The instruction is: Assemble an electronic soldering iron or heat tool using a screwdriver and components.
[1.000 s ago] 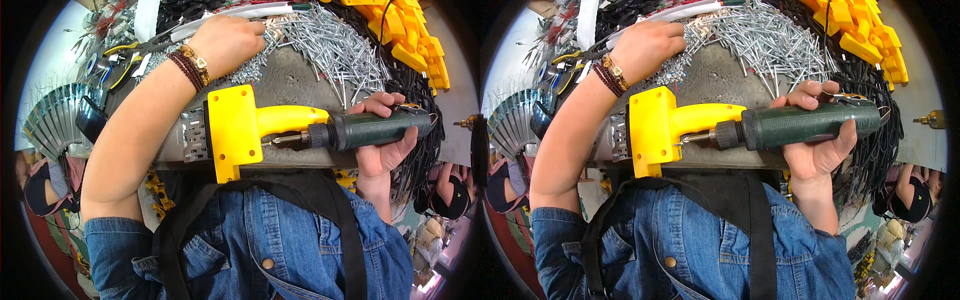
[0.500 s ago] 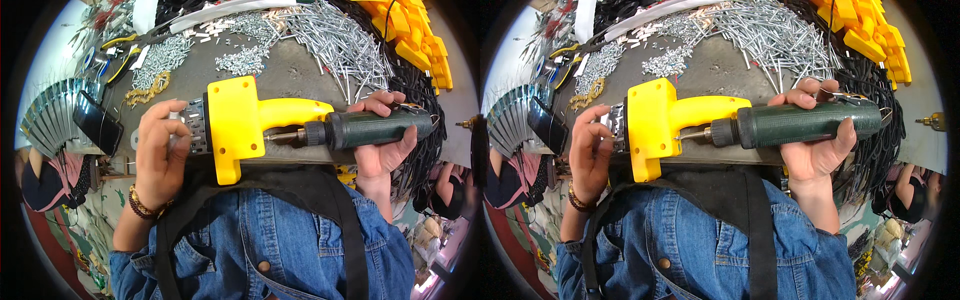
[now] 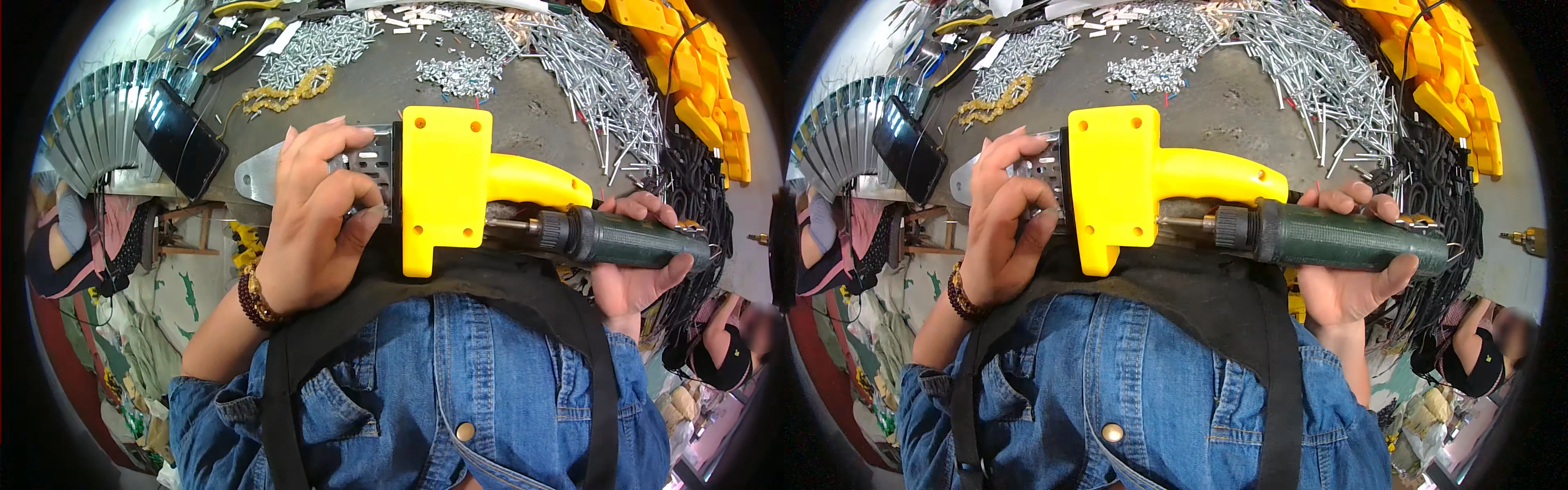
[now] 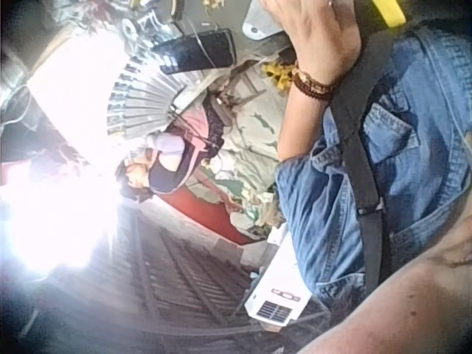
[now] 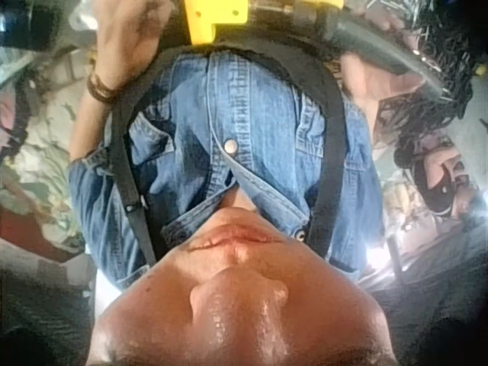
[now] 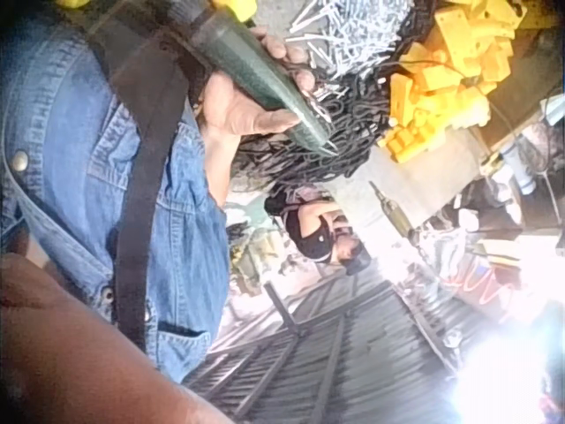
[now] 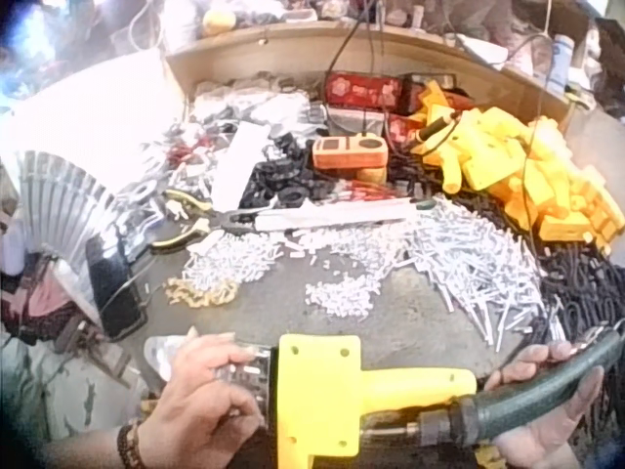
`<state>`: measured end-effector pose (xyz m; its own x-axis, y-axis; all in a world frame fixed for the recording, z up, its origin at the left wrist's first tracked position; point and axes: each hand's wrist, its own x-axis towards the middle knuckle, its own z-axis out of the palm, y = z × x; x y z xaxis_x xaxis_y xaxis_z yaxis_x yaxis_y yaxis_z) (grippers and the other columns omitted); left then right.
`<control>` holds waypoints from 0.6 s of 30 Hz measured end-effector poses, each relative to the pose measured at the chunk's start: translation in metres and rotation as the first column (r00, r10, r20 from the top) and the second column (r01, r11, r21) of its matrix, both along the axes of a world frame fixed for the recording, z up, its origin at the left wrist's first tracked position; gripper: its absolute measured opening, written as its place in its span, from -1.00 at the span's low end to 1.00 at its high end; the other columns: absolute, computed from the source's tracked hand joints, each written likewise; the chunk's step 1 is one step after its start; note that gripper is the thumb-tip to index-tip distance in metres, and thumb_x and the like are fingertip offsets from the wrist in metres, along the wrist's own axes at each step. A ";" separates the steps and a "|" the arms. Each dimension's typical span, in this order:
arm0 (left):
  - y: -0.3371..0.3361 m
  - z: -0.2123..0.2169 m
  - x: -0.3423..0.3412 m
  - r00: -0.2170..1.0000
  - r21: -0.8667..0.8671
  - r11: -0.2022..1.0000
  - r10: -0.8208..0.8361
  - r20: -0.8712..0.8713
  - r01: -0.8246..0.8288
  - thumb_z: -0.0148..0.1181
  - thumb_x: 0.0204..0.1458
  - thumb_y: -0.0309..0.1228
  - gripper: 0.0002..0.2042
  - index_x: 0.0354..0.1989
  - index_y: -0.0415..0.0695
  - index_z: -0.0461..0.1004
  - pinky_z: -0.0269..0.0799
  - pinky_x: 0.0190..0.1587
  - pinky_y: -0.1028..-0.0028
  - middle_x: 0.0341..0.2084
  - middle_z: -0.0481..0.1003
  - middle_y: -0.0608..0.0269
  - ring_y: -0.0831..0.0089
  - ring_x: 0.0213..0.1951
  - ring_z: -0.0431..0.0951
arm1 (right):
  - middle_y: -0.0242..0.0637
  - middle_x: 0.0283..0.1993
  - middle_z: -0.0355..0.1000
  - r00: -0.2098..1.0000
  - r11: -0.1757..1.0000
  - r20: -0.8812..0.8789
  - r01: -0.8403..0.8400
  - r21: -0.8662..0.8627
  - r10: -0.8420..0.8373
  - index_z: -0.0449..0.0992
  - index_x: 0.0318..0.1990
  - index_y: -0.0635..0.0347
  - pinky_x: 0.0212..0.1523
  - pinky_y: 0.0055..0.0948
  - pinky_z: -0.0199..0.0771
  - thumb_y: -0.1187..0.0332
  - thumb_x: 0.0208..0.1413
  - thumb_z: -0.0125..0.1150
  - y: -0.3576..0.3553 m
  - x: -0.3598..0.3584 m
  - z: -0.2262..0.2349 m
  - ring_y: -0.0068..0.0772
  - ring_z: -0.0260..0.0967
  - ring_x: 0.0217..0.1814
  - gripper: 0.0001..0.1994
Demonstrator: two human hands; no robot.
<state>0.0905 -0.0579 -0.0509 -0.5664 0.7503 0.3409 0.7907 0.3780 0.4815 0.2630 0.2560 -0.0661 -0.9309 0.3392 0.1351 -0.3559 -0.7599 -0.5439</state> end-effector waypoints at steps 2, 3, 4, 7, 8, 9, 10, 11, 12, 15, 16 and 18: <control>-0.001 -0.001 0.000 1.000 0.007 1.000 0.002 -0.007 -0.002 0.28 -0.10 -0.53 -0.81 -0.33 -0.04 0.42 -0.06 0.32 -0.26 0.15 0.34 0.09 -0.09 0.27 0.26 | -0.48 0.07 0.33 1.000 1.000 0.009 0.008 -0.023 -0.008 0.49 0.08 -0.21 0.49 -0.10 -0.06 0.01 -0.15 0.56 -0.005 0.001 -0.001 -0.44 0.31 0.15 -0.41; -0.001 -0.002 0.001 1.000 0.015 1.000 -0.001 -0.017 0.001 0.28 -0.10 -0.53 -0.80 -0.32 -0.03 0.42 -0.06 0.32 -0.26 0.15 0.34 0.10 -0.09 0.27 0.27 | -0.48 0.07 0.34 1.000 0.999 0.014 0.021 -0.045 -0.020 0.49 0.08 -0.21 0.50 -0.11 -0.07 0.01 -0.14 0.56 -0.007 0.001 -0.001 -0.44 0.31 0.15 -0.42; -0.001 -0.002 0.001 1.000 0.017 1.000 0.002 -0.013 -0.002 0.28 -0.10 -0.53 -0.80 -0.32 -0.03 0.42 -0.06 0.32 -0.26 0.15 0.34 0.10 -0.09 0.27 0.27 | -0.48 0.07 0.34 1.000 0.999 0.018 0.018 -0.043 -0.017 0.49 0.08 -0.21 0.50 -0.11 -0.07 0.01 -0.14 0.56 -0.006 0.001 -0.001 -0.44 0.31 0.15 -0.42; -0.002 -0.003 0.001 0.999 -0.004 1.000 -0.002 -0.038 0.002 0.30 -0.11 -0.51 -0.79 -0.31 -0.02 0.42 -0.06 0.32 -0.26 0.16 0.34 0.10 -0.10 0.27 0.27 | -0.47 0.06 0.34 1.000 0.995 -0.005 0.015 -0.099 -0.016 0.48 0.10 -0.21 0.50 -0.11 -0.07 0.03 -0.14 0.56 -0.007 -0.001 -0.004 -0.44 0.33 0.14 -0.41; -0.002 -0.003 0.001 0.999 -0.002 1.000 -0.002 -0.040 0.002 0.31 -0.11 -0.49 -0.79 -0.32 -0.02 0.42 -0.05 0.32 -0.26 0.16 0.34 0.10 -0.10 0.28 0.27 | -0.47 0.06 0.35 1.000 0.995 -0.007 0.009 -0.102 -0.010 0.48 0.09 -0.20 0.50 -0.11 -0.07 0.04 -0.14 0.57 -0.007 -0.001 -0.003 -0.44 0.33 0.13 -0.41; -0.002 -0.004 0.001 0.999 0.001 1.000 -0.002 -0.043 0.002 0.33 -0.12 -0.48 -0.79 -0.32 -0.01 0.43 -0.05 0.31 -0.26 0.17 0.34 0.10 -0.09 0.28 0.27 | -0.46 0.05 0.35 1.000 0.994 -0.010 0.003 -0.106 -0.004 0.48 0.08 -0.19 0.51 -0.11 -0.07 0.06 -0.15 0.57 -0.007 -0.001 -0.003 -0.44 0.34 0.13 -0.42; -0.003 -0.004 0.001 0.999 0.000 1.000 -0.002 -0.041 0.002 0.33 -0.12 -0.48 -0.79 -0.32 -0.01 0.43 -0.05 0.31 -0.26 0.17 0.34 0.10 -0.09 0.28 0.27 | -0.46 0.05 0.35 1.000 0.994 -0.009 0.004 -0.106 -0.005 0.48 0.08 -0.19 0.51 -0.11 -0.07 0.06 -0.15 0.57 -0.007 -0.001 -0.003 -0.44 0.34 0.13 -0.42; -0.004 -0.003 0.001 0.999 0.004 1.000 -0.005 -0.032 0.005 0.34 -0.12 -0.46 -0.79 -0.33 -0.01 0.44 -0.05 0.31 -0.26 0.16 0.35 0.11 -0.08 0.28 0.27 | -0.46 0.05 0.35 1.000 0.996 -0.009 0.009 -0.093 -0.009 0.49 0.07 -0.18 0.51 -0.10 -0.07 0.07 -0.15 0.57 -0.006 -0.001 -0.003 -0.44 0.33 0.13 -0.43; -0.004 -0.003 0.000 1.000 0.008 1.000 -0.009 -0.023 0.009 0.35 -0.13 -0.45 -0.80 -0.34 -0.01 0.44 -0.05 0.31 -0.26 0.16 0.36 0.11 -0.07 0.28 0.28 | -0.45 0.05 0.35 1.000 0.997 -0.010 0.014 -0.080 -0.014 0.49 0.05 -0.17 0.51 -0.10 -0.08 0.08 -0.15 0.57 -0.006 -0.001 -0.003 -0.44 0.33 0.13 -0.44; -0.005 -0.006 0.000 1.000 0.027 1.000 -0.001 -0.025 0.001 0.36 -0.13 -0.44 -0.82 -0.37 -0.01 0.46 -0.06 0.31 -0.26 0.16 0.37 0.13 -0.05 0.29 0.28 | -0.46 0.05 0.35 1.000 0.996 -0.018 0.014 -0.092 -0.016 0.48 0.03 -0.15 0.52 -0.10 -0.08 0.10 -0.14 0.57 -0.006 -0.001 -0.005 -0.44 0.33 0.14 -0.46; -0.005 -0.007 0.000 1.000 0.027 1.000 0.002 -0.024 -0.001 0.36 -0.13 -0.44 -0.82 -0.37 -0.01 0.46 -0.06 0.31 -0.26 0.16 0.37 0.13 -0.05 0.29 0.28 | -0.46 0.05 0.35 1.000 0.996 -0.017 0.012 -0.092 -0.013 0.48 0.03 -0.15 0.52 -0.10 -0.08 0.10 -0.14 0.57 -0.006 -0.002 -0.006 -0.44 0.33 0.14 -0.46; -0.004 -0.008 -0.001 1.000 0.049 0.999 0.012 -0.018 -0.011 0.37 -0.13 -0.42 -0.83 -0.39 -0.01 0.47 -0.06 0.31 -0.26 0.16 0.38 0.14 -0.04 0.29 0.29 | -0.46 0.05 0.35 0.999 0.997 -0.033 0.005 -0.078 -0.008 0.48 0.05 -0.16 0.52 -0.10 -0.08 0.10 -0.15 0.57 -0.006 -0.002 -0.006 -0.43 0.33 0.14 -0.44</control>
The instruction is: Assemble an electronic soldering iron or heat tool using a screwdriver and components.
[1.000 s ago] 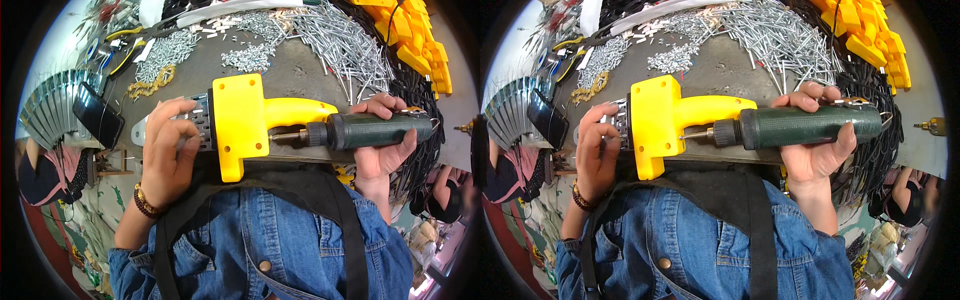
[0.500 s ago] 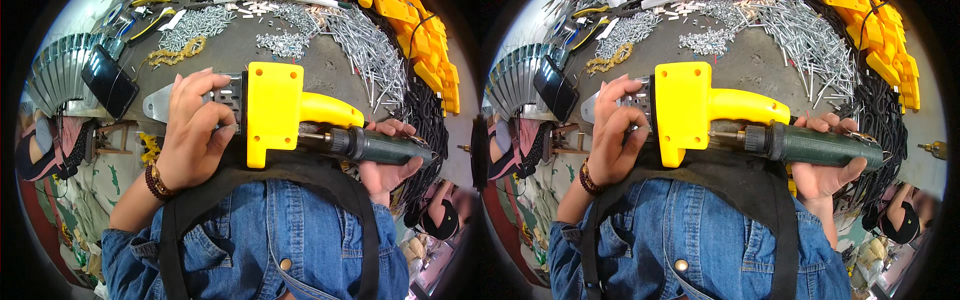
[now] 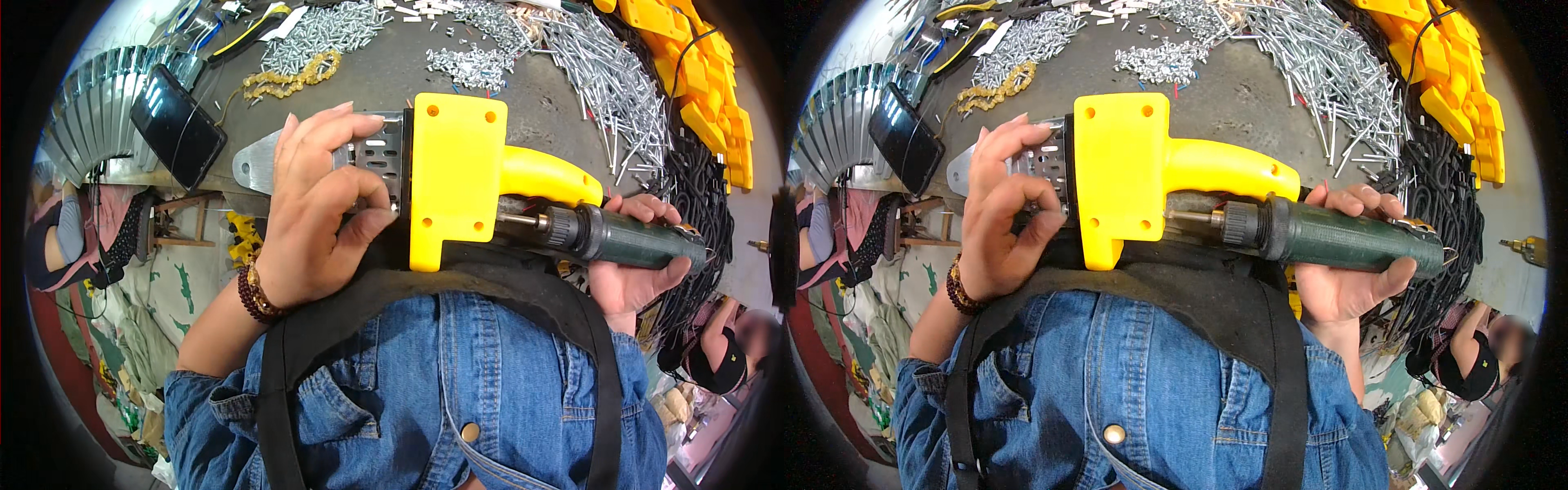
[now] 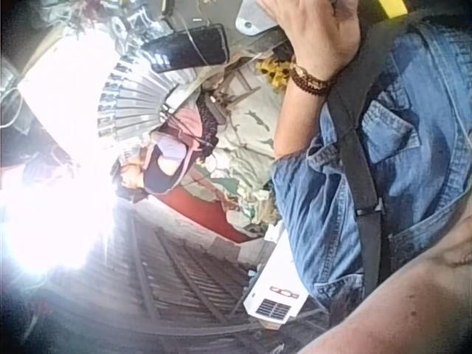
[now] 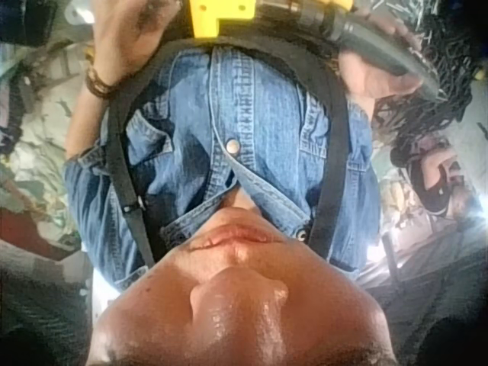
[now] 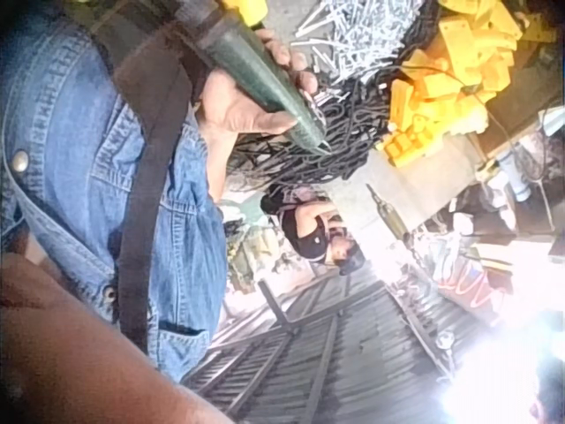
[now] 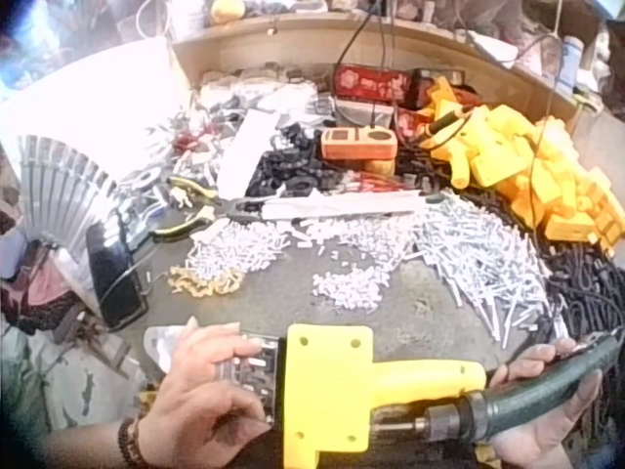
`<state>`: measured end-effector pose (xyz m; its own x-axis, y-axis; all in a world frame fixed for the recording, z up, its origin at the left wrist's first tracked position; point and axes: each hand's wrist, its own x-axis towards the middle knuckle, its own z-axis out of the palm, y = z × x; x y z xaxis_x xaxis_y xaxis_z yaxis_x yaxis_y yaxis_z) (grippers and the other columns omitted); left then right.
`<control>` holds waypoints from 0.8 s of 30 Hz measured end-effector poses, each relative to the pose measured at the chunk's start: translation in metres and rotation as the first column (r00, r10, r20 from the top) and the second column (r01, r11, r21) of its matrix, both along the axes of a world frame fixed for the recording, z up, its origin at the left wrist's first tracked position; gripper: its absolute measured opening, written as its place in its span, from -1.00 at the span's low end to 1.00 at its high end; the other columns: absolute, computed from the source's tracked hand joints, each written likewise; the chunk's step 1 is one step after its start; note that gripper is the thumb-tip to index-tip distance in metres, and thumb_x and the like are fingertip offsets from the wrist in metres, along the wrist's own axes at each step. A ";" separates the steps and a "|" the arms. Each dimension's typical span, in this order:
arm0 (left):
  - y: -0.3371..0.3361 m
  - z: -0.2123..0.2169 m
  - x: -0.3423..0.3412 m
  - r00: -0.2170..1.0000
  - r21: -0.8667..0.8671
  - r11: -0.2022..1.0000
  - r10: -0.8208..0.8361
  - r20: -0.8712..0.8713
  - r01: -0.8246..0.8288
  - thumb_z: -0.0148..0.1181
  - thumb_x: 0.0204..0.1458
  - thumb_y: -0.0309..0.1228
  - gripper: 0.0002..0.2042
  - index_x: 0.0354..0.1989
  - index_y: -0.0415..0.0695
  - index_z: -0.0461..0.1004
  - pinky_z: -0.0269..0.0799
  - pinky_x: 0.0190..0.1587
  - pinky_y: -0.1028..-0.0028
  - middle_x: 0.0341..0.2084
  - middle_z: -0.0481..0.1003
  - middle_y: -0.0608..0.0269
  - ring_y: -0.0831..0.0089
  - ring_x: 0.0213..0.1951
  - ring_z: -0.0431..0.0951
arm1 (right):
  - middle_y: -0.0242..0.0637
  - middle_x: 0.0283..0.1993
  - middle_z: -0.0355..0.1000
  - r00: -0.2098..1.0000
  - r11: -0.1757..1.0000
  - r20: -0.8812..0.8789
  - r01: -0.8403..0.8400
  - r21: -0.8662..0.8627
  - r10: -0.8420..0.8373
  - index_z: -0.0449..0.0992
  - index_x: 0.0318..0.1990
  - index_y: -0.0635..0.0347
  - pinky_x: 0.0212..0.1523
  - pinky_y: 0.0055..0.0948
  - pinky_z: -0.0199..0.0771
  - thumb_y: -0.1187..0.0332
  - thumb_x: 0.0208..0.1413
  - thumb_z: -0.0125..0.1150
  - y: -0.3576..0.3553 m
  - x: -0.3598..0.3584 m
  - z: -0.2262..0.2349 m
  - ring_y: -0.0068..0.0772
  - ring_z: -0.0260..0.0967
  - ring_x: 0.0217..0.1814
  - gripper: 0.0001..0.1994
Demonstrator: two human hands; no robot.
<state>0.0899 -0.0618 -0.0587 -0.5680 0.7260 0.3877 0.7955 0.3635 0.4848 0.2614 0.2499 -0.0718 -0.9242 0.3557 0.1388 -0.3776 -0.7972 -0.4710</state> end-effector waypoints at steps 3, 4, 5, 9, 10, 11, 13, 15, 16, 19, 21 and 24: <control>0.000 -0.002 0.000 1.000 0.020 1.000 0.001 0.000 -0.001 0.38 -0.13 -0.41 -0.83 -0.40 -0.02 0.47 -0.05 0.31 -0.26 0.16 0.39 0.15 -0.04 0.28 0.29 | -0.45 0.05 0.36 1.000 1.000 -0.001 0.012 0.011 -0.012 0.46 0.09 -0.15 0.52 -0.09 -0.08 0.11 -0.15 0.57 0.000 0.000 -0.002 -0.43 0.33 0.14 -0.41; 0.000 -0.002 0.000 1.000 0.022 1.000 0.002 0.001 -0.002 0.38 -0.13 -0.41 -0.83 -0.40 -0.02 0.47 -0.05 0.31 -0.26 0.16 0.39 0.15 -0.04 0.28 0.29 | -0.45 0.05 0.36 1.000 1.000 0.000 0.011 0.012 -0.011 0.46 0.09 -0.15 0.52 -0.09 -0.08 0.11 -0.15 0.57 -0.001 -0.001 -0.001 -0.43 0.33 0.14 -0.41; -0.001 -0.002 0.000 1.000 0.022 1.000 0.000 -0.001 0.000 0.38 -0.13 -0.40 -0.82 -0.40 -0.02 0.47 -0.05 0.31 -0.26 0.16 0.39 0.15 -0.04 0.28 0.30 | -0.45 0.05 0.37 1.000 1.000 0.005 0.015 0.017 -0.015 0.46 0.10 -0.15 0.52 -0.09 -0.07 0.11 -0.14 0.57 -0.001 -0.001 0.000 -0.42 0.33 0.14 -0.40; -0.001 -0.002 0.000 1.000 0.029 1.000 -0.001 0.007 0.001 0.38 -0.13 -0.40 -0.81 -0.37 -0.01 0.48 -0.04 0.31 -0.25 0.16 0.39 0.16 -0.04 0.28 0.30 | -0.44 0.04 0.38 0.999 0.999 0.016 0.036 0.036 -0.036 0.44 0.12 -0.15 0.51 -0.09 -0.05 0.11 -0.14 0.57 -0.002 -0.002 0.000 -0.42 0.33 0.13 -0.39; 0.000 -0.001 0.000 1.000 0.029 1.000 0.001 0.007 -0.001 0.38 -0.13 -0.40 -0.81 -0.37 -0.01 0.48 -0.04 0.31 -0.25 0.16 0.39 0.16 -0.04 0.28 0.30 | -0.44 0.04 0.38 0.999 0.999 0.016 0.034 0.036 -0.035 0.44 0.12 -0.15 0.51 -0.09 -0.05 0.11 -0.14 0.57 -0.002 -0.002 0.000 -0.42 0.33 0.13 -0.39; 0.000 0.000 0.000 1.000 0.027 1.000 -0.001 0.005 0.001 0.38 -0.12 -0.40 -0.81 -0.35 -0.01 0.48 -0.03 0.31 -0.25 0.16 0.39 0.16 -0.04 0.28 0.30 | -0.44 0.04 0.38 0.999 0.999 0.018 0.034 0.036 -0.034 0.44 0.12 -0.16 0.51 -0.09 -0.05 0.12 -0.14 0.57 -0.003 -0.001 0.000 -0.42 0.33 0.13 -0.39; -0.001 0.000 0.000 1.000 0.026 1.000 -0.003 0.005 0.003 0.38 -0.12 -0.40 -0.80 -0.33 -0.01 0.49 -0.02 0.31 -0.25 0.16 0.39 0.16 -0.04 0.28 0.30 | -0.44 0.04 0.38 0.999 0.999 0.020 0.033 0.037 -0.034 0.44 0.12 -0.16 0.51 -0.10 -0.04 0.12 -0.14 0.57 -0.003 -0.001 0.001 -0.43 0.33 0.13 -0.38; -0.002 -0.001 0.000 1.000 0.033 0.999 -0.006 -0.017 0.006 0.39 -0.12 -0.41 -0.80 -0.32 -0.01 0.50 0.00 0.30 -0.25 0.17 0.39 0.15 -0.03 0.28 0.31 | -0.44 0.05 0.38 1.000 0.999 0.016 0.021 0.033 -0.022 0.44 0.12 -0.17 0.51 -0.10 -0.05 0.13 -0.15 0.58 -0.002 -0.001 0.001 -0.43 0.33 0.13 -0.38; -0.002 -0.001 0.000 1.000 0.033 0.999 -0.004 -0.016 0.005 0.39 -0.12 -0.41 -0.80 -0.32 -0.01 0.50 0.00 0.30 -0.25 0.17 0.39 0.15 -0.03 0.28 0.31 | -0.44 0.05 0.38 1.000 0.999 0.017 0.020 0.034 -0.020 0.44 0.12 -0.17 0.51 -0.10 -0.05 0.13 -0.15 0.58 -0.002 -0.001 0.001 -0.43 0.33 0.13 -0.38; -0.002 -0.001 -0.001 1.000 0.069 0.998 -0.006 0.003 0.006 0.39 -0.12 -0.42 -0.81 -0.33 -0.02 0.51 0.01 0.30 -0.25 0.17 0.40 0.15 -0.02 0.27 0.32 | -0.45 0.05 0.38 0.999 0.999 0.022 0.025 0.043 -0.026 0.44 0.12 -0.17 0.52 -0.11 -0.06 0.12 -0.14 0.57 -0.001 0.000 0.000 -0.43 0.33 0.14 -0.39; -0.002 -0.001 0.000 1.000 0.068 0.998 -0.006 0.014 0.005 0.40 -0.16 -0.44 -0.80 -0.35 -0.03 0.52 0.01 0.31 -0.24 0.18 0.41 0.15 -0.01 0.27 0.32 | -0.45 0.05 0.38 1.000 0.999 0.006 0.007 0.039 -0.008 0.45 0.10 -0.16 0.52 -0.11 -0.07 0.13 -0.13 0.57 0.000 0.000 -0.001 -0.43 0.32 0.15 -0.41; -0.002 0.002 0.000 1.000 0.049 0.999 0.000 0.021 -0.001 0.41 -0.20 -0.47 -0.79 -0.36 -0.04 0.53 0.00 0.32 -0.23 0.18 0.41 0.16 0.00 0.27 0.32 | -0.46 0.05 0.37 1.000 0.999 0.011 0.011 0.036 -0.011 0.47 0.07 -0.13 0.52 -0.11 -0.08 0.13 -0.12 0.56 0.001 0.000 -0.002 -0.44 0.32 0.16 -0.44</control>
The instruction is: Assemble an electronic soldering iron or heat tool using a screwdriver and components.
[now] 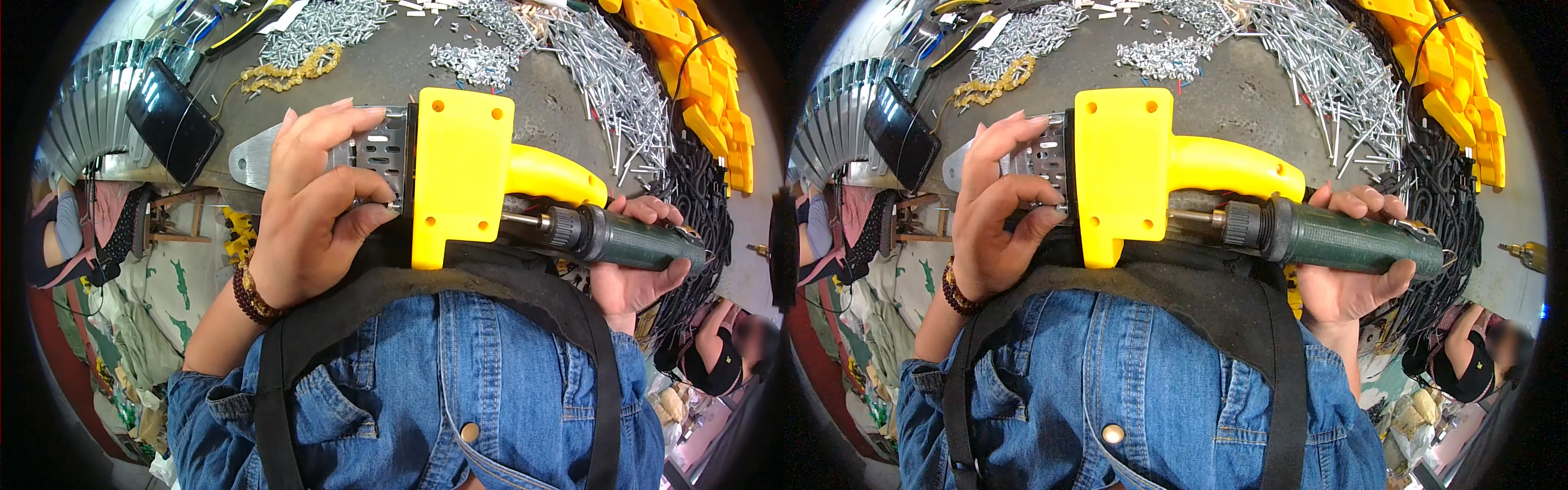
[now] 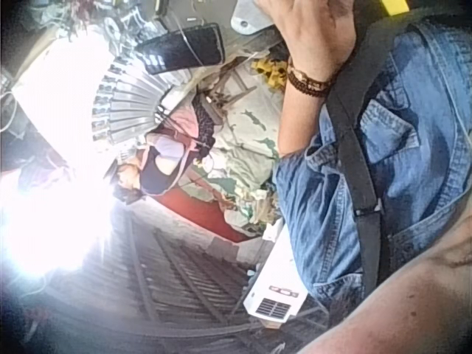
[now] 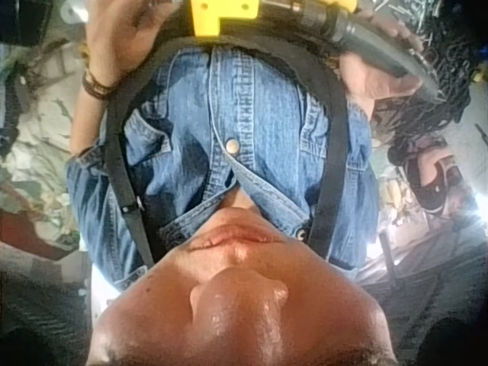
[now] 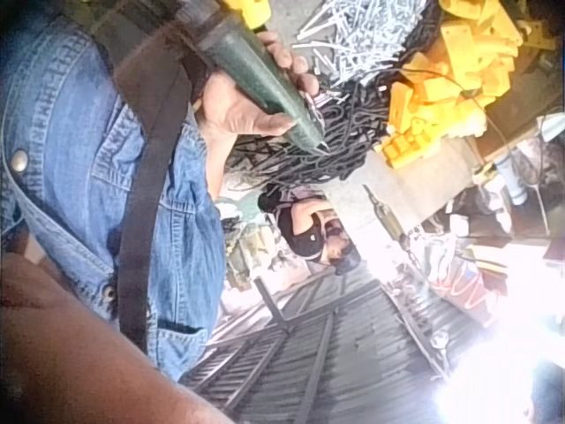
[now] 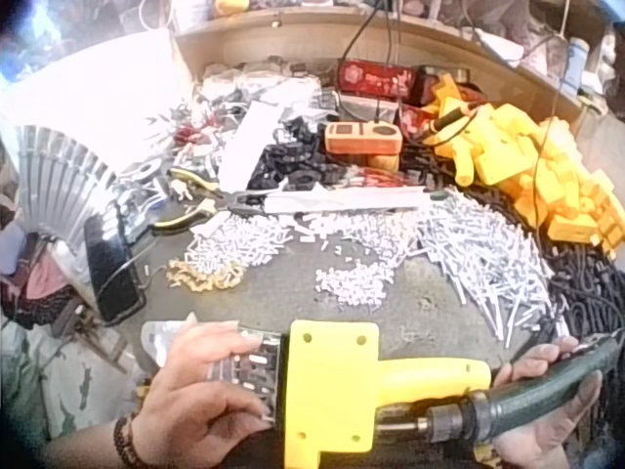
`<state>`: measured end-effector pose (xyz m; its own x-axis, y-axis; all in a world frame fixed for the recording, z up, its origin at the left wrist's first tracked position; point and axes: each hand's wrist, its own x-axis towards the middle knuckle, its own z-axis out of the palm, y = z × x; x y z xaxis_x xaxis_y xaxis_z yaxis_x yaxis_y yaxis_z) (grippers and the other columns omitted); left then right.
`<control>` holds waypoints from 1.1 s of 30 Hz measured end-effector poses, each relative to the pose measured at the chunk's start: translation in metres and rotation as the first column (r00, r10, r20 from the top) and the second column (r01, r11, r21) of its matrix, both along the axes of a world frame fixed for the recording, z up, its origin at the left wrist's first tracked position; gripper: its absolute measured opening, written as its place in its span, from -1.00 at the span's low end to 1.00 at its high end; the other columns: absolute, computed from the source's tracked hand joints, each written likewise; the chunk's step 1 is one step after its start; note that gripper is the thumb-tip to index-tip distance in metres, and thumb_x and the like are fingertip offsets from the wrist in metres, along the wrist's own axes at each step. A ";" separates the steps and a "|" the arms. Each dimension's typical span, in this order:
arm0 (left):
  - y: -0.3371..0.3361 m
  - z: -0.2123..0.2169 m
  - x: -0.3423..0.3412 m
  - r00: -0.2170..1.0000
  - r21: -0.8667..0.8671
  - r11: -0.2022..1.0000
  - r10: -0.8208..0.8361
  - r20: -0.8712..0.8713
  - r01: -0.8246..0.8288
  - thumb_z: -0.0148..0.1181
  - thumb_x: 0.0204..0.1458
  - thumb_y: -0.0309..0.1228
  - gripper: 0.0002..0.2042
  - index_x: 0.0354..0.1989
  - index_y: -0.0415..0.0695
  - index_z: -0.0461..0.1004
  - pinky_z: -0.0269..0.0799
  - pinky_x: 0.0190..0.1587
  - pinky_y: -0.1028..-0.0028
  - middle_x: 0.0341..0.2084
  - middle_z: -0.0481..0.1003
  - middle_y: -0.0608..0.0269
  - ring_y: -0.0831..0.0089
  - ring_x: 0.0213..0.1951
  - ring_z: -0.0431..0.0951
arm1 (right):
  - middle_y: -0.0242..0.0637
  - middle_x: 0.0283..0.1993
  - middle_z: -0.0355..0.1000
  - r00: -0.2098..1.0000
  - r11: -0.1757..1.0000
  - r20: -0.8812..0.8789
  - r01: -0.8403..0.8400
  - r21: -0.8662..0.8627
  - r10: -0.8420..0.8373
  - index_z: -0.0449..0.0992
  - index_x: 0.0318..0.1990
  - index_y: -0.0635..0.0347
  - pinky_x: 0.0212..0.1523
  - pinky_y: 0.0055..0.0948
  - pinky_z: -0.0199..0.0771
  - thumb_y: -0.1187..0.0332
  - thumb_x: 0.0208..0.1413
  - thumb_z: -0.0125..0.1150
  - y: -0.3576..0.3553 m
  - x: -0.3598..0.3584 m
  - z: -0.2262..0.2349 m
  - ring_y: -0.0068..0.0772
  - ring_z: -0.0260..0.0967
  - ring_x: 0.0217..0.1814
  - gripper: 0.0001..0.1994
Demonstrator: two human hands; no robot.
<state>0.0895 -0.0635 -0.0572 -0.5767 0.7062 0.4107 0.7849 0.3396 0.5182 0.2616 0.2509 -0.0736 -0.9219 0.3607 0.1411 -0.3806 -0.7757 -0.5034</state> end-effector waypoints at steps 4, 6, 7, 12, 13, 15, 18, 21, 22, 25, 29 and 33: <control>0.000 0.000 0.000 1.000 -0.005 1.000 0.004 0.020 -0.004 0.42 -0.23 -0.48 -0.78 -0.37 -0.03 0.53 -0.01 0.33 -0.21 0.19 0.41 0.17 0.00 0.28 0.32 | -0.46 0.06 0.37 1.000 1.000 -0.006 -0.011 -0.003 0.011 0.48 0.04 -0.10 0.53 -0.10 -0.09 0.13 -0.12 0.56 0.000 -0.001 -0.001 -0.44 0.32 0.15 -0.46; 0.001 0.000 -0.001 1.000 0.011 1.000 0.003 0.019 -0.003 0.42 -0.23 -0.48 -0.78 -0.37 -0.03 0.53 -0.01 0.33 -0.20 0.18 0.42 0.19 0.01 0.28 0.32 | -0.46 0.06 0.36 1.000 1.000 -0.011 -0.008 -0.007 0.008 0.49 0.03 -0.09 0.53 -0.10 -0.09 0.13 -0.13 0.56 0.000 -0.002 -0.002 -0.43 0.33 0.15 -0.47; 0.001 -0.001 -0.001 1.000 0.011 1.000 0.003 0.019 -0.003 0.42 -0.23 -0.48 -0.78 -0.37 -0.03 0.53 -0.01 0.33 -0.20 0.18 0.42 0.19 0.01 0.28 0.32 | -0.46 0.06 0.36 1.000 1.000 -0.011 -0.008 -0.008 0.008 0.49 0.03 -0.09 0.53 -0.10 -0.09 0.13 -0.13 0.56 0.000 -0.002 -0.002 -0.43 0.33 0.15 -0.47; 0.002 -0.002 -0.001 1.000 0.029 1.000 0.004 0.007 -0.005 0.42 -0.23 -0.47 -0.78 -0.38 -0.02 0.53 -0.01 0.33 -0.19 0.16 0.44 0.20 0.02 0.27 0.33 | -0.47 0.04 0.35 0.999 0.999 0.007 0.035 0.016 -0.035 0.51 -0.02 -0.08 0.54 -0.10 -0.12 0.12 -0.15 0.57 0.000 0.000 -0.003 -0.44 0.33 0.14 -0.49; 0.002 -0.001 -0.001 1.000 0.028 1.000 0.003 0.005 -0.003 0.42 -0.23 -0.47 -0.78 -0.38 -0.02 0.53 -0.01 0.33 -0.19 0.16 0.44 0.20 0.02 0.27 0.33 | -0.47 0.04 0.35 0.999 0.999 0.005 0.036 0.015 -0.036 0.51 -0.02 -0.08 0.54 -0.10 -0.12 0.12 -0.15 0.57 0.000 0.000 -0.003 -0.44 0.33 0.14 -0.49; 0.002 -0.003 -0.001 1.000 0.039 0.999 0.006 0.011 -0.006 0.42 -0.23 -0.47 -0.79 -0.38 -0.02 0.54 -0.01 0.33 -0.19 0.16 0.44 0.21 0.02 0.26 0.34 | -0.47 0.07 0.36 1.000 1.000 -0.025 0.000 0.016 0.000 0.52 -0.02 -0.09 0.55 -0.12 -0.14 0.13 -0.16 0.58 -0.001 -0.003 -0.004 -0.44 0.34 0.16 -0.50; 0.002 -0.004 -0.001 1.000 0.046 0.999 0.002 0.002 -0.003 0.42 -0.22 -0.47 -0.80 -0.39 -0.03 0.53 0.00 0.32 -0.19 0.16 0.44 0.21 0.03 0.26 0.35 | -0.47 0.13 0.37 1.000 0.999 0.001 0.026 0.042 -0.026 0.53 -0.03 -0.12 0.56 -0.14 -0.16 0.13 -0.16 0.58 0.001 0.000 -0.005 -0.44 0.34 0.20 -0.51; 0.001 -0.005 0.000 1.000 0.062 0.998 0.002 -0.011 -0.001 0.42 -0.21 -0.47 -0.81 -0.40 -0.03 0.53 0.00 0.32 -0.19 0.15 0.45 0.21 0.04 0.26 0.36 | -0.44 0.21 0.37 1.000 0.999 -0.017 0.011 0.047 -0.010 0.53 -0.04 -0.11 0.57 -0.16 -0.17 0.15 -0.15 0.58 0.000 -0.001 -0.006 -0.43 0.34 0.26 -0.52; 0.000 -0.005 0.000 1.000 0.062 0.998 0.003 -0.010 -0.002 0.42 -0.21 -0.47 -0.81 -0.40 -0.03 0.53 0.00 0.32 -0.19 0.15 0.45 0.21 0.04 0.26 0.36 | -0.44 0.21 0.37 1.000 0.999 -0.016 0.010 0.047 -0.009 0.53 -0.04 -0.11 0.57 -0.16 -0.17 0.15 -0.15 0.58 0.000 -0.001 -0.006 -0.43 0.34 0.26 -0.52; 0.001 -0.004 -0.002 1.000 0.063 0.998 -0.018 -0.008 0.018 0.42 -0.21 -0.47 -0.81 -0.41 -0.03 0.53 -0.01 0.33 -0.17 0.15 0.46 0.22 0.05 0.26 0.36 | -0.42 0.26 0.37 0.999 1.000 -0.032 0.009 0.030 -0.008 0.52 -0.06 -0.10 0.57 -0.16 -0.17 0.16 -0.15 0.59 0.002 0.000 -0.009 -0.42 0.31 0.30 -0.53; 0.002 -0.005 -0.002 1.000 0.059 0.998 -0.026 -0.004 0.026 0.41 -0.21 -0.49 -0.81 -0.41 -0.03 0.53 -0.04 0.32 -0.19 0.15 0.46 0.23 0.05 0.26 0.36 | -0.39 0.31 0.34 0.997 1.000 -0.075 -0.017 0.011 0.017 0.51 -0.05 -0.10 0.58 -0.15 -0.19 0.16 -0.15 0.59 0.002 -0.002 -0.013 -0.40 0.26 0.37 -0.52; 0.004 -0.006 -0.002 1.000 0.068 0.997 -0.025 -0.016 0.026 0.40 -0.23 -0.50 -0.80 -0.43 -0.04 0.50 -0.05 0.31 -0.22 0.13 0.47 0.24 0.04 0.26 0.36 | -0.37 0.35 0.30 0.996 1.000 -0.087 -0.007 0.004 0.008 0.50 -0.04 -0.09 0.58 -0.15 -0.20 0.17 -0.13 0.58 0.001 -0.002 -0.014 -0.38 0.22 0.41 -0.53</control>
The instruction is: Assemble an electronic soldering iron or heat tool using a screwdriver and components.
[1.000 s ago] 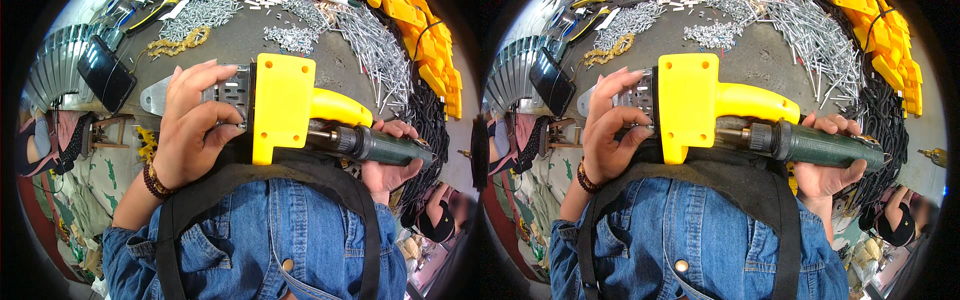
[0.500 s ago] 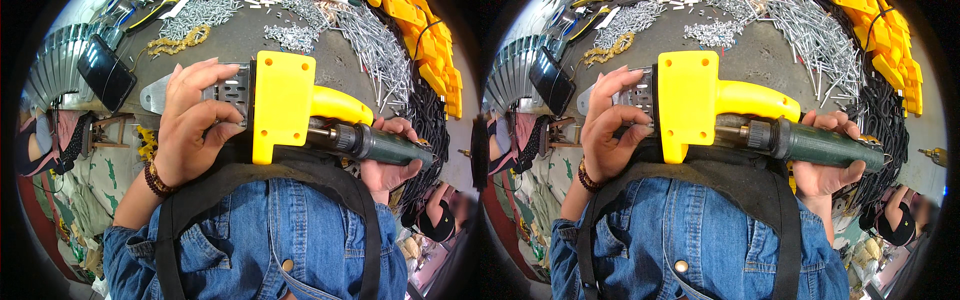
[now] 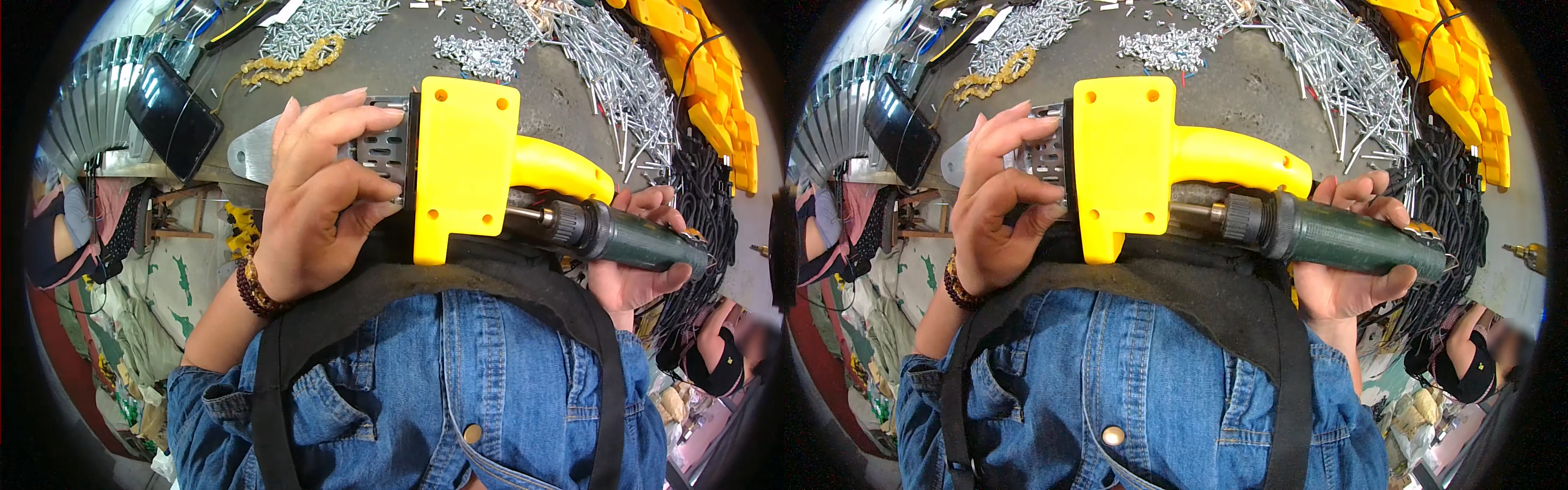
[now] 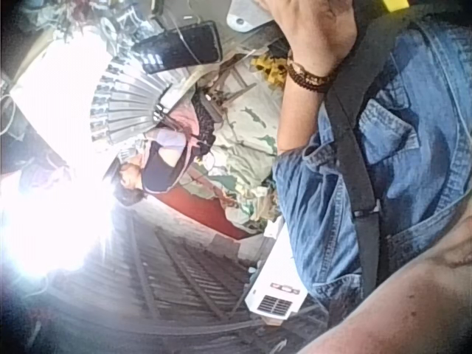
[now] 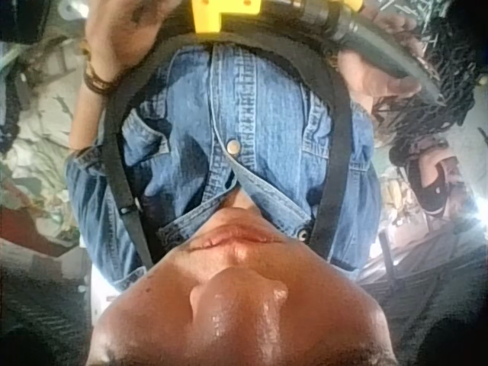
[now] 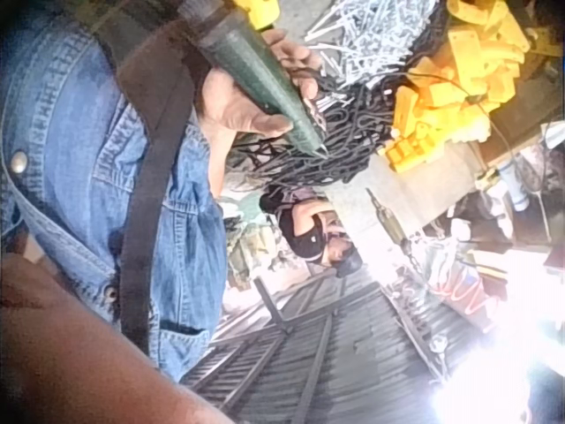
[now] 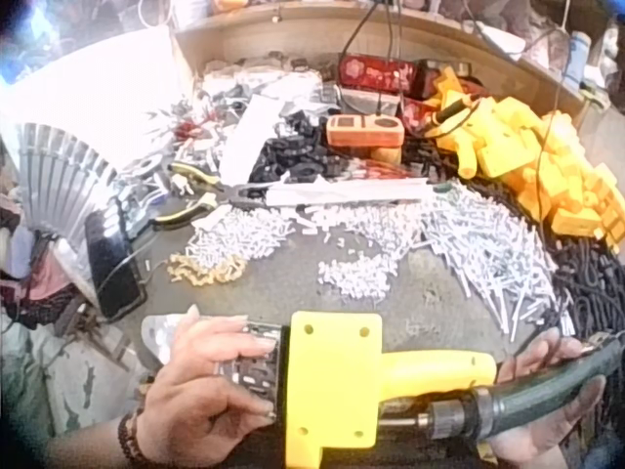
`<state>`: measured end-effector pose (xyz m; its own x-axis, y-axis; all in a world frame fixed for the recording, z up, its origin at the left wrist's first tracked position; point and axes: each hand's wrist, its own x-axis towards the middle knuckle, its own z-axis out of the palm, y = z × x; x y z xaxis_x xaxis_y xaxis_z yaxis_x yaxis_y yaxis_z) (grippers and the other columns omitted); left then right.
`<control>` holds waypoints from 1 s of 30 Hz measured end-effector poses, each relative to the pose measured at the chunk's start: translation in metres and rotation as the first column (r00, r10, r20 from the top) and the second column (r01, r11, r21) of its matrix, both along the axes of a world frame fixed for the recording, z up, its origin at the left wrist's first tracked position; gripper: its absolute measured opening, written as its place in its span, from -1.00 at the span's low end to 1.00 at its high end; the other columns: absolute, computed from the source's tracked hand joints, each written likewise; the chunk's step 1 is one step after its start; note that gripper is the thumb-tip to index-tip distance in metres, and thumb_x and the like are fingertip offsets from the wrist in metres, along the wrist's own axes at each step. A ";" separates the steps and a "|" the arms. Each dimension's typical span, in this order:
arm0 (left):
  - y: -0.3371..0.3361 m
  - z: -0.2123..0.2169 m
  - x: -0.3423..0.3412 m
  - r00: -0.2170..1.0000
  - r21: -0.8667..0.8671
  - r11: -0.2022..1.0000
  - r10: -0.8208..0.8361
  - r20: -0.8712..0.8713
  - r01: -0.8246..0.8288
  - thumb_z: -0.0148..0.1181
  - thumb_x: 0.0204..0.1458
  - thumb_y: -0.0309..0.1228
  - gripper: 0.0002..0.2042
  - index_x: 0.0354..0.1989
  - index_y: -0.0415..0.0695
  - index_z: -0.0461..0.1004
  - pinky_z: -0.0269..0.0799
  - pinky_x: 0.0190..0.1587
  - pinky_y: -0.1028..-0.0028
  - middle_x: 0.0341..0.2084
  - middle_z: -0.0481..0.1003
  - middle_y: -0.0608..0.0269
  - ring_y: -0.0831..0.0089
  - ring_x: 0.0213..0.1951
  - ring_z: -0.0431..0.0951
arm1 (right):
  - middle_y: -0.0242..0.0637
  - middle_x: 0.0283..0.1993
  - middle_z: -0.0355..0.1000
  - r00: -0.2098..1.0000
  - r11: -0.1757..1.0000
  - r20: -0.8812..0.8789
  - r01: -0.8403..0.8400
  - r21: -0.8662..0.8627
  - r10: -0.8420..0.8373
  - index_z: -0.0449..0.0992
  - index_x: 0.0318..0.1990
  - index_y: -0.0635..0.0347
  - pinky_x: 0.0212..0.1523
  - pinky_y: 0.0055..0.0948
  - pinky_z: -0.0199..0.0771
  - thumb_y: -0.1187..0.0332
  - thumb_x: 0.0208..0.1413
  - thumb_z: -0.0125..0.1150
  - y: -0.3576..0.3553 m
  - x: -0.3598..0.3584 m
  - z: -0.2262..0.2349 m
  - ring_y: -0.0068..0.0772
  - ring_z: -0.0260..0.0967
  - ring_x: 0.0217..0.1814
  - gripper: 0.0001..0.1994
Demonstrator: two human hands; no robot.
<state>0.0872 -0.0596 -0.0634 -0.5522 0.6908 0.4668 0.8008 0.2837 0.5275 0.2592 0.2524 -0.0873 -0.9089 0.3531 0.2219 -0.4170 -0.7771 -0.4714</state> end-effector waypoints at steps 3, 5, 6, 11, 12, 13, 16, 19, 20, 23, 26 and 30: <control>0.001 0.000 0.001 1.000 0.000 1.000 0.008 -0.008 -0.008 0.40 -0.26 -0.51 -0.79 -0.44 -0.04 0.49 -0.04 0.30 -0.21 0.10 0.48 0.25 0.03 0.25 0.37 | -0.37 0.37 0.27 1.000 1.000 -0.009 -0.003 -0.009 0.003 0.50 -0.03 -0.07 0.58 -0.15 -0.21 0.18 -0.11 0.57 0.001 0.000 -0.003 -0.38 0.19 0.42 -0.53; 0.002 0.000 0.001 1.000 -0.002 1.000 0.012 -0.014 -0.012 0.41 -0.27 -0.51 -0.79 -0.44 -0.04 0.49 -0.04 0.30 -0.21 0.10 0.48 0.25 0.03 0.24 0.38 | -0.37 0.38 0.26 1.000 1.000 -0.015 -0.014 -0.014 0.014 0.50 -0.03 -0.07 0.58 -0.14 -0.21 0.18 -0.11 0.57 0.002 0.000 -0.004 -0.38 0.19 0.43 -0.53; 0.002 0.000 0.001 1.000 -0.002 1.000 0.014 -0.021 -0.014 0.41 -0.27 -0.51 -0.79 -0.45 -0.04 0.49 -0.03 0.30 -0.21 0.09 0.49 0.25 0.04 0.23 0.39 | -0.37 0.38 0.26 0.999 1.000 -0.022 -0.024 -0.016 0.023 0.50 -0.03 -0.06 0.58 -0.14 -0.21 0.18 -0.11 0.57 0.003 0.000 -0.004 -0.38 0.18 0.43 -0.53; 0.004 0.001 0.002 0.999 0.014 1.000 0.026 -0.031 -0.026 0.42 -0.30 -0.52 -0.79 -0.49 -0.04 0.49 0.01 0.28 -0.20 0.00 0.51 0.28 0.06 0.20 0.41 | -0.37 0.38 0.26 0.999 0.999 -0.034 -0.032 -0.014 0.031 0.50 -0.04 -0.05 0.58 -0.15 -0.21 0.19 -0.12 0.58 0.003 0.001 -0.004 -0.37 0.18 0.43 -0.53; 0.004 0.001 0.002 0.999 0.025 0.999 0.032 -0.034 -0.031 0.42 -0.31 -0.53 -0.79 -0.50 -0.05 0.50 0.02 0.28 -0.19 -0.04 0.52 0.30 0.07 0.18 0.42 | -0.38 0.38 0.26 0.999 0.999 -0.040 -0.035 -0.014 0.035 0.50 -0.04 -0.04 0.58 -0.15 -0.21 0.20 -0.13 0.58 0.003 0.001 -0.005 -0.37 0.18 0.44 -0.53; 0.004 0.001 0.003 0.999 0.026 0.999 0.029 -0.033 -0.028 0.42 -0.31 -0.53 -0.79 -0.50 -0.05 0.50 0.02 0.28 -0.19 -0.04 0.52 0.30 0.07 0.18 0.42 | -0.38 0.38 0.26 0.999 0.999 -0.040 -0.032 -0.014 0.032 0.50 -0.04 -0.04 0.58 -0.15 -0.21 0.20 -0.13 0.58 0.003 0.003 -0.004 -0.37 0.18 0.44 -0.53; 0.001 -0.001 0.004 0.999 0.035 0.999 0.033 -0.034 -0.032 0.42 -0.31 -0.53 -0.80 -0.51 -0.04 0.50 0.04 0.28 -0.18 -0.14 0.51 0.34 0.09 0.15 0.44 | -0.39 0.36 0.27 1.000 1.000 -0.010 -0.009 -0.017 0.009 0.51 -0.05 -0.08 0.58 -0.14 -0.21 0.20 -0.16 0.60 -0.001 0.005 -0.002 -0.38 0.22 0.40 -0.52; 0.000 -0.001 0.004 0.999 -0.008 1.000 0.004 -0.049 -0.004 0.43 -0.22 -0.54 -0.79 -0.48 -0.08 0.47 0.00 0.31 -0.25 -0.18 0.49 0.29 0.10 0.14 0.44 | -0.44 0.34 0.29 0.997 0.998 0.050 0.066 -0.024 -0.064 0.51 -0.02 -0.12 0.58 -0.12 -0.20 0.22 -0.19 0.61 -0.005 0.005 -0.001 -0.41 0.28 0.33 -0.48; 0.000 -0.001 0.003 0.999 -0.018 1.000 0.003 -0.043 -0.004 0.43 -0.23 -0.55 -0.79 -0.48 -0.07 0.47 0.00 0.32 -0.23 -0.22 0.49 0.31 0.15 0.09 0.45 | -0.45 0.34 0.29 0.999 0.999 0.037 0.037 -0.033 -0.035 0.51 0.00 -0.15 0.57 -0.11 -0.19 0.23 -0.20 0.62 -0.004 0.004 -0.002 -0.42 0.30 0.30 -0.46; 0.001 0.000 0.002 0.999 -0.027 1.000 0.002 -0.038 -0.003 0.42 -0.23 -0.58 -0.79 -0.49 -0.06 0.48 -0.01 0.33 -0.21 -0.27 0.48 0.35 0.22 0.01 0.47 | -0.50 0.31 0.31 0.998 0.998 -0.041 -0.050 -0.036 0.048 0.52 0.03 -0.18 0.57 -0.11 -0.18 0.24 -0.23 0.63 0.000 -0.002 -0.008 -0.44 0.31 0.27 -0.43; 0.002 0.002 0.001 0.999 -0.038 0.999 0.005 -0.044 -0.007 0.42 -0.24 -0.59 -0.79 -0.49 -0.06 0.49 0.00 0.33 -0.19 -0.26 0.49 0.34 0.25 -0.01 0.48 | -0.54 0.25 0.35 0.993 0.994 -0.055 -0.103 -0.039 0.101 0.54 0.01 -0.19 0.57 -0.09 -0.22 0.26 -0.25 0.65 0.002 -0.004 0.002 -0.46 0.29 0.28 -0.43; 0.003 0.005 0.001 0.998 -0.023 0.999 0.026 -0.062 -0.028 0.44 -0.25 -0.45 -0.81 -0.47 -0.02 0.51 0.05 0.31 -0.10 -0.06 0.52 0.27 0.16 0.06 0.45 | -0.63 0.16 0.38 0.954 0.976 -0.205 -0.213 0.048 0.218 0.58 -0.06 -0.16 0.51 -0.07 -0.13 0.26 -0.32 0.68 0.020 -0.007 0.034 -0.53 0.31 0.15 -0.45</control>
